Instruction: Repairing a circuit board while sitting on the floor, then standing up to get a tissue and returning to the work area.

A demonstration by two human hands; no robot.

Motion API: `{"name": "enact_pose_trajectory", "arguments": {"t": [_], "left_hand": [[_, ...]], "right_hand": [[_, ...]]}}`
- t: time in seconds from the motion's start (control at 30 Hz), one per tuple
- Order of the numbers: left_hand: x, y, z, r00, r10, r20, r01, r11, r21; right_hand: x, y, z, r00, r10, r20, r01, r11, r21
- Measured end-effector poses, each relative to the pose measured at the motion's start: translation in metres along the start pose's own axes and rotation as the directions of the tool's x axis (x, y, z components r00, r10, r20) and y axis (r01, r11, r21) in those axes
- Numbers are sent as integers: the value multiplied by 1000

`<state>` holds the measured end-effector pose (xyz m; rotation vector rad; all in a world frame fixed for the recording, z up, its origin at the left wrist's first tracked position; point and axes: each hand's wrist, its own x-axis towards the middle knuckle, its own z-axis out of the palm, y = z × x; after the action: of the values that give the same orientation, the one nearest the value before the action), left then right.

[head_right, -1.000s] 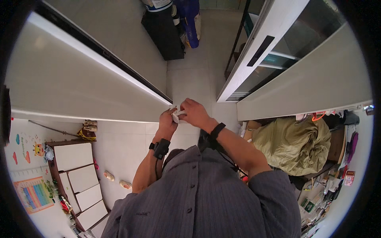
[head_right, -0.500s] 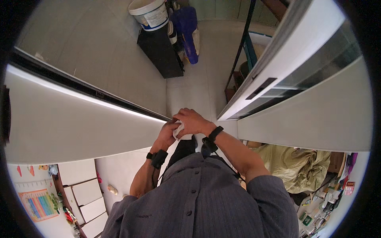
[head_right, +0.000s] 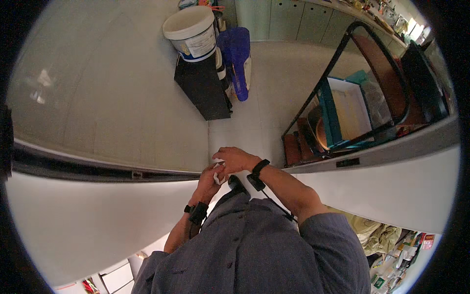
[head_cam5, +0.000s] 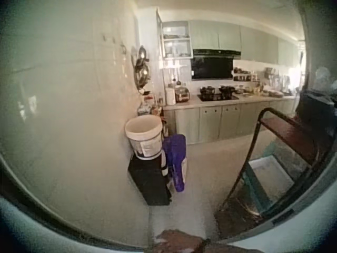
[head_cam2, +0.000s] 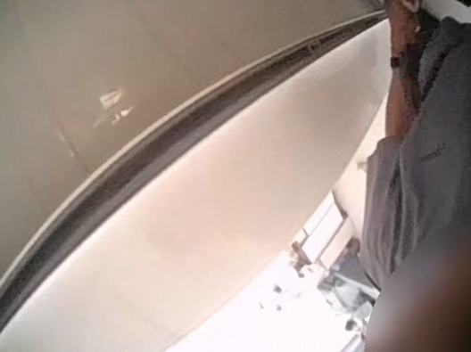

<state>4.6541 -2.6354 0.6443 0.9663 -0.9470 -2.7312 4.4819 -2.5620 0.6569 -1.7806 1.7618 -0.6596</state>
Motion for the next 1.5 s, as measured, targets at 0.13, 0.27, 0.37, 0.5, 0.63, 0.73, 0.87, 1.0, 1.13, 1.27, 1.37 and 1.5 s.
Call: {"name": "enact_pose_trajectory", "arguments": {"t": [0.13, 0.27, 0.37, 0.5, 0.63, 0.73, 0.87, 1.0, 1.13, 1.27, 1.37, 1.5], "left_hand": [[31, 26, -21, 986, 43, -161, -45, 999, -12], [43, 32, -82, 797, 533, 284, -501, 322, 803], [53, 42, -50, 889, 414, 195, -96, -247, 964], [47, 72, -21, 934, 332, -134, -11, 401, 916], [102, 29, -93, 698, 691, -187, -35, 293, 955], [87, 74, -35, 697, 717, 9, 42, -54, 998], [68, 81, -36, 529, 775, -346, -141, 482, 865], [157, 56, -82, 509, 860, -40, 13, 38, 999], [174, 46, -71, 554, 833, -6, 145, -89, 985], [199, 53, -53, 574, 764, -294, 327, 116, 938], [222, 31, -93, 492, 837, -241, 547, -82, 833], [139, 96, -5, 236, 965, 112, -243, -53, 969]], "right_hand": [[49, 31, 1, 977, 76, 199, -91, 993, 69], [101, 33, -3, 873, 56, 485, -138, 981, 135], [107, 22, -35, 702, 213, 679, -414, 898, 146], [108, 89, -19, 700, 18, 713, -530, 683, 503], [136, 30, -33, 629, -111, 770, -489, 713, 502], [145, 27, -36, 719, -94, 689, -441, 704, 556], [153, -20, -71, 796, -202, 570, -164, 835, 525], [147, -24, -90, 917, -228, 326, 165, 964, 209], [149, -2, -85, 903, -286, 320, 216, 947, 237], [153, 8, -92, 778, -559, 288, 590, 807, -29], [175, 32, -77, 555, -822, 128, 806, 570, 161], [179, 78, -87, 768, -637, 72, 638, 748, -183]]}}
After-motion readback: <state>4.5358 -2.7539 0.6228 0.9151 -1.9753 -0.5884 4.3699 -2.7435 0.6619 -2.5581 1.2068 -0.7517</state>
